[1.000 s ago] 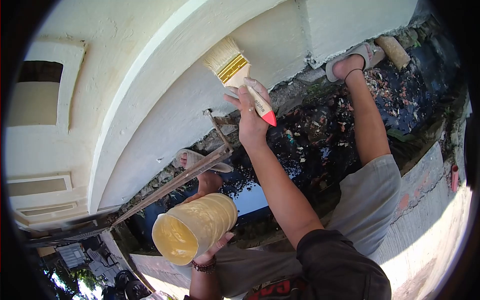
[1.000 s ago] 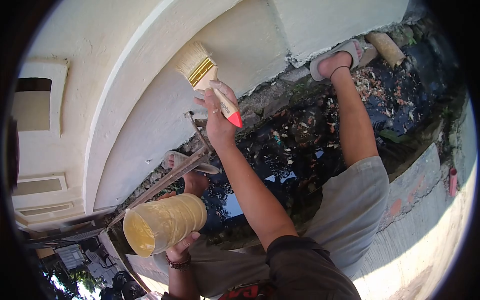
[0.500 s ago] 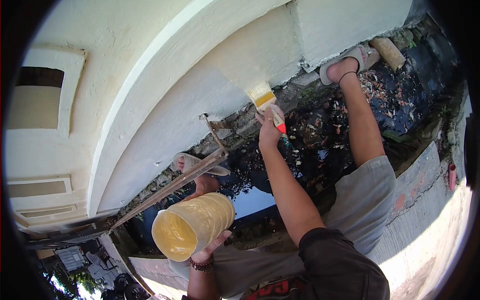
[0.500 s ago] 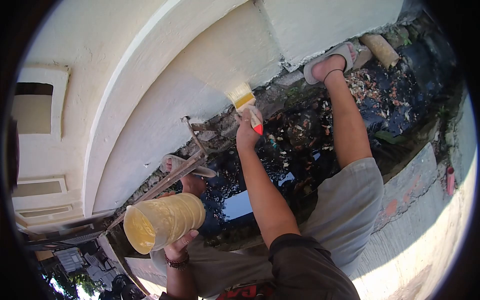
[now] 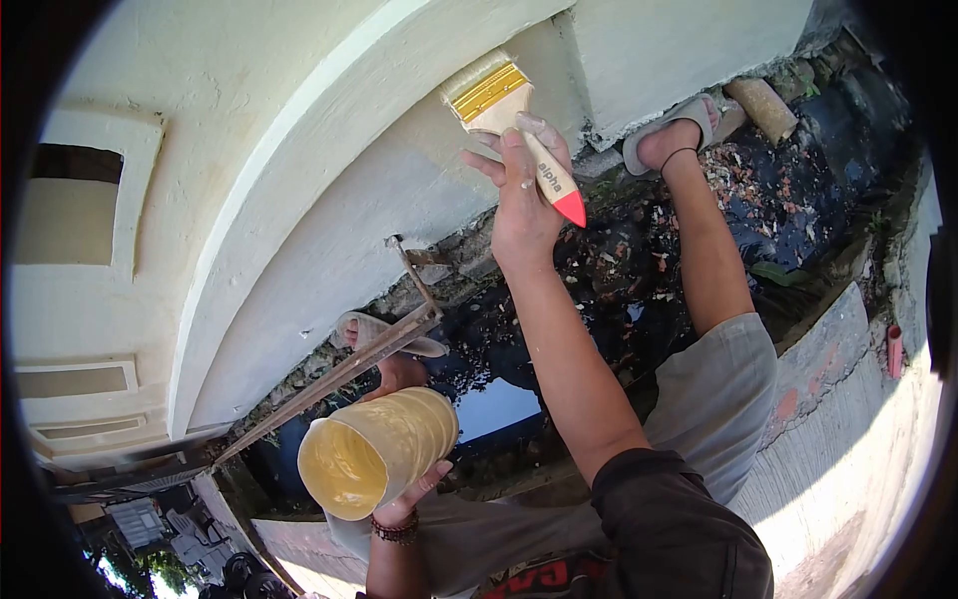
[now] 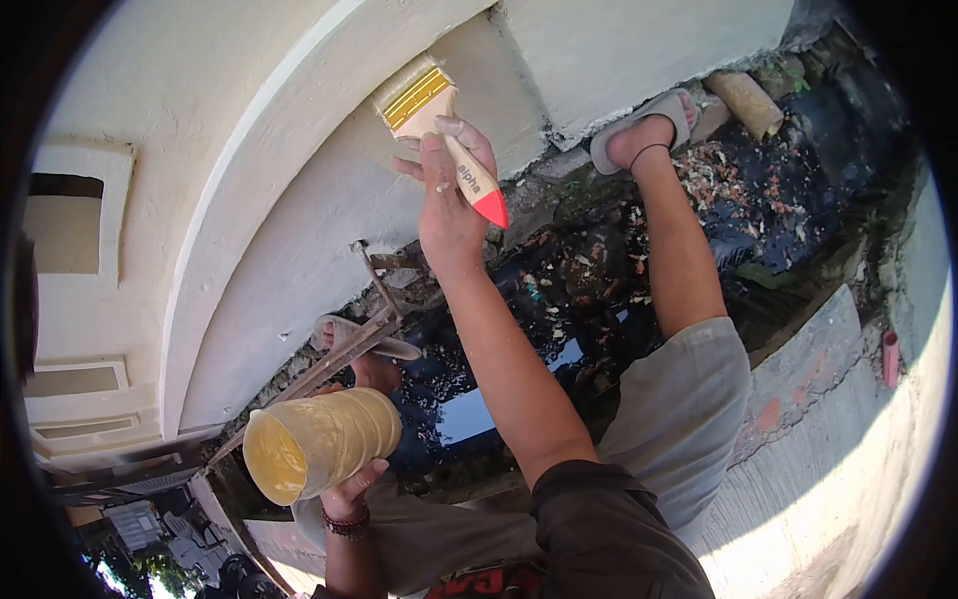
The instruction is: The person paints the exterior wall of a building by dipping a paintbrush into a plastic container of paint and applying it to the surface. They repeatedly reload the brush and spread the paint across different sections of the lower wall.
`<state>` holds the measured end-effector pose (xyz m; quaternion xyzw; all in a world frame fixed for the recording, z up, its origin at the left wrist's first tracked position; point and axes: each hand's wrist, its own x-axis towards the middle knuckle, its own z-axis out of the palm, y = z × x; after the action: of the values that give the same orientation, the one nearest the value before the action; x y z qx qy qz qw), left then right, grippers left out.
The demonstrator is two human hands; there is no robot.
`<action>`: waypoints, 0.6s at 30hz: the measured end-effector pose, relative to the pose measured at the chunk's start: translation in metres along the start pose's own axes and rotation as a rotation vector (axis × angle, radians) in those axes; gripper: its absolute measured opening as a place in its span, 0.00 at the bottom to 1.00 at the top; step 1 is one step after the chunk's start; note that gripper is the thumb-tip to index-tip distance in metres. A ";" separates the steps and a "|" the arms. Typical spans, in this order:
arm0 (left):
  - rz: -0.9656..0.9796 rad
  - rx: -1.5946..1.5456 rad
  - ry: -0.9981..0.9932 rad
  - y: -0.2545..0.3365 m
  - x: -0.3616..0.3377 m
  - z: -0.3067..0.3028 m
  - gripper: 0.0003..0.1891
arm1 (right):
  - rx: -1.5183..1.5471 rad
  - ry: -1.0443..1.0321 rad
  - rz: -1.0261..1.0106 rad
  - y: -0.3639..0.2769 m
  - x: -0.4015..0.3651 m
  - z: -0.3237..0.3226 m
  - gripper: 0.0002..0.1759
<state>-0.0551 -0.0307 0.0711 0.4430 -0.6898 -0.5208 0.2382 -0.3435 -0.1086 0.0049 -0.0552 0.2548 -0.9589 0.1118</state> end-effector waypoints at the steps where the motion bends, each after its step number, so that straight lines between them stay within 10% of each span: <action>1: 0.021 0.054 -0.010 -0.004 -0.001 -0.003 0.54 | -0.014 -0.011 0.015 0.014 0.002 -0.019 0.15; 8: 0.301 0.084 -0.096 -0.004 0.010 0.009 0.55 | -0.219 0.398 0.224 0.081 -0.003 -0.162 0.14; 14: 0.062 0.158 -0.247 -0.006 0.001 -0.009 0.54 | -0.587 0.327 0.007 0.062 0.039 -0.079 0.13; 18: 0.078 0.127 -0.246 -0.009 0.001 -0.011 0.54 | -0.274 0.086 -0.047 -0.030 0.038 0.012 0.11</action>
<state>-0.0431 -0.0377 0.0661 0.3629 -0.7621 -0.5166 0.1435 -0.3837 -0.0980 0.0319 -0.0349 0.3866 -0.9189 0.0696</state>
